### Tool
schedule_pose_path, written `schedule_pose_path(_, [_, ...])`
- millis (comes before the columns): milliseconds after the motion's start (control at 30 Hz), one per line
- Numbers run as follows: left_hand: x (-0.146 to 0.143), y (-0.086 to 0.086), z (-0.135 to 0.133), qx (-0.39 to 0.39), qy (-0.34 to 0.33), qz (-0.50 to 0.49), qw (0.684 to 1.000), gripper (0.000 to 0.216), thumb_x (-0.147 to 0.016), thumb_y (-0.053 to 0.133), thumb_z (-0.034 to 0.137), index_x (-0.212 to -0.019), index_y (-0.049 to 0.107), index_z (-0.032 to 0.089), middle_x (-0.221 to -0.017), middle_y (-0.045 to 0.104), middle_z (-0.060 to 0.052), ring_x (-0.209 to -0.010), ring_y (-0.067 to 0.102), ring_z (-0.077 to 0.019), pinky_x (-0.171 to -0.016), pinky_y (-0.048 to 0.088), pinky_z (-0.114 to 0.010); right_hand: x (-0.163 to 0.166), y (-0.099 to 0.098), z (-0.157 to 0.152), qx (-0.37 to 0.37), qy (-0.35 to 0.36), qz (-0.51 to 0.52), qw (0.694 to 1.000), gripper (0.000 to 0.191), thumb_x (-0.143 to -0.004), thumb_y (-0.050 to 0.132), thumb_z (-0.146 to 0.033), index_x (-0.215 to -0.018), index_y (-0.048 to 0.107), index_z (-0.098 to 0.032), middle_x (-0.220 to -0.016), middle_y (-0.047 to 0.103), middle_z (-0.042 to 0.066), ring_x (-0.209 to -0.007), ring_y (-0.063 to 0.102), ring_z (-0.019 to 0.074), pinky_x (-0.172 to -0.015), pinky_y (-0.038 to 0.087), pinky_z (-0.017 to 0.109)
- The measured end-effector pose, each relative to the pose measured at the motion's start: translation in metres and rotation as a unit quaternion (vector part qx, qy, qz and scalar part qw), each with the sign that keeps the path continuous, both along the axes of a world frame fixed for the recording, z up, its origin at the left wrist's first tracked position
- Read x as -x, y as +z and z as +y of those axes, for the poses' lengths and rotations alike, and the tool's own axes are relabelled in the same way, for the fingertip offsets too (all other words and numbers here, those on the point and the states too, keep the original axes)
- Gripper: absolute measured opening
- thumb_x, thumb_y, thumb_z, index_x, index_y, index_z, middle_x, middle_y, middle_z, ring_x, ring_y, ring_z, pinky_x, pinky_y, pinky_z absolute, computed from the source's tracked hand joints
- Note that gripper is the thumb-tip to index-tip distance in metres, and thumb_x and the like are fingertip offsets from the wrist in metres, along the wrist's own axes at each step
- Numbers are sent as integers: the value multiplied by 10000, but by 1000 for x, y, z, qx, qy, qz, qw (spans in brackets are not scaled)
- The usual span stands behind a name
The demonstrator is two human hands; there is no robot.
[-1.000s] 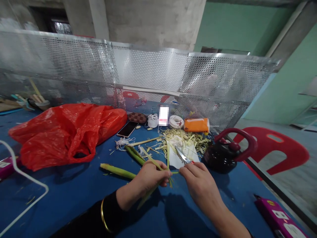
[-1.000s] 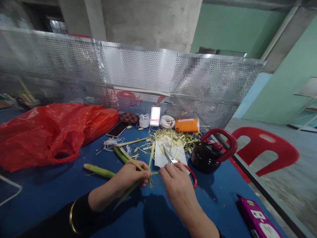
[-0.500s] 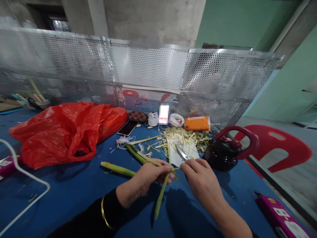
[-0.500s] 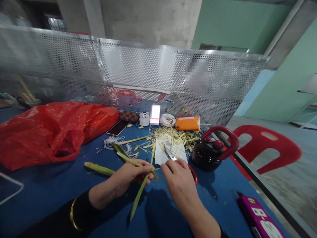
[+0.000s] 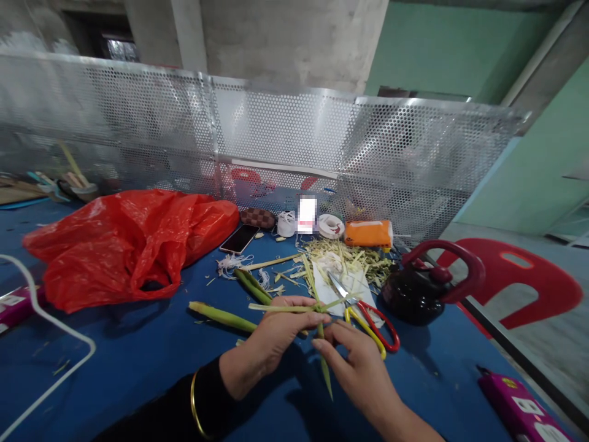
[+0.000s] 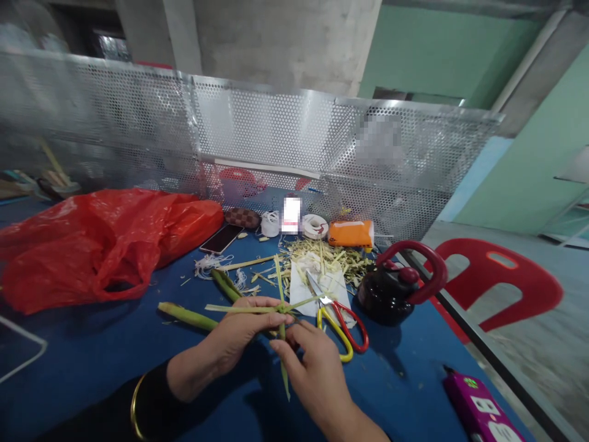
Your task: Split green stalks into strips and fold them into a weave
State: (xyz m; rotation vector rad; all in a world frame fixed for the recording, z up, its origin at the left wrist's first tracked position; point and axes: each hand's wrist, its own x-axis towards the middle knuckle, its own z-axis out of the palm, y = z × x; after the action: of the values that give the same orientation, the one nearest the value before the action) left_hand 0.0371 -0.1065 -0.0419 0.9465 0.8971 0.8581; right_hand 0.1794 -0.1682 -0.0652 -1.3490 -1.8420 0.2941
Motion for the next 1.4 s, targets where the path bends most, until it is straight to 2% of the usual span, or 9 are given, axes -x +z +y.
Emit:
schedule_pose_path(67, [0,-1,-2,5,0,-8,1000,378,-505,849,222,-829,696,100,-773,726,-100,-723,660,-185,-681,477,-269,5,-5,1,29,21,41,998,320,-917,501,-286,-610,520,-196,-616,567,0,-583,542,138,-547,422,227])
schedule_pose_path(167, [-1,-1,-3,17,-8,-15,1000,383,-517,831,214,-851,694,88,-739,724,-105,-695,655,-181,-654,471,-265,6,-6,2,18,44,46,998,305,-930,463,-249,-636,526,-194,-660,601,10,-634,567,144,-591,427,237])
schedule_pose_path(500, [-1,-1,0,17,-20,-12,1000,311,-597,761,215,-866,673,87,-703,709,-81,-643,634,-141,-657,472,-246,2,-1,-2,-50,42,-98,993,259,-934,430,-175,-689,512,-203,-678,594,1,-612,519,146,-628,358,287])
schedule_pose_path(633, [3,5,3,1,-35,-15,999,221,-638,706,208,-835,664,118,-645,656,-22,-588,600,-116,-616,460,-229,-13,7,1,-132,-57,-118,982,128,-933,472,-224,-948,596,-200,-862,638,65,-802,563,212,-749,386,338])
schedule_pose_path(700, [3,7,1,4,-48,-2,999,206,-627,692,187,-820,661,121,-646,635,-11,-577,592,-113,-611,466,-231,-21,10,6,-132,-85,-151,976,143,-918,506,-240,-1011,603,-193,-946,645,92,-886,566,240,-804,383,367])
schedule_pose_path(833, [0,3,-2,-31,-67,27,997,194,-604,696,200,-778,659,123,-625,582,14,-481,505,-86,-540,476,-245,-27,11,11,-94,-42,-191,976,205,-946,442,-183,-846,618,-213,-736,641,20,-715,582,177,-849,354,364])
schedule_pose_path(967, [-3,-4,0,-80,-66,82,991,98,-632,634,212,-602,609,122,-511,511,29,-402,428,-69,-440,430,-226,-26,11,9,-115,-43,-221,967,211,-936,445,-183,-820,620,-203,-714,637,26,-723,585,179,-863,332,367])
schedule_pose_path(1200, [1,-3,3,-49,-104,66,991,281,-671,683,304,-863,657,100,-575,605,11,-391,487,-62,-424,392,-186,-25,7,9,-101,-49,-246,963,238,-924,446,-166,-765,620,-196,-664,600,15,-685,563,175,-874,323,369])
schedule_pose_path(1400, [-2,-4,3,-97,-107,140,980,228,-733,624,329,-693,596,107,-531,602,-9,-379,495,-70,-416,382,-188,-25,7,10,-114,-41,-279,953,235,-890,451,-125,-753,626,-197,-639,577,15,-661,525,180,-870,322,369])
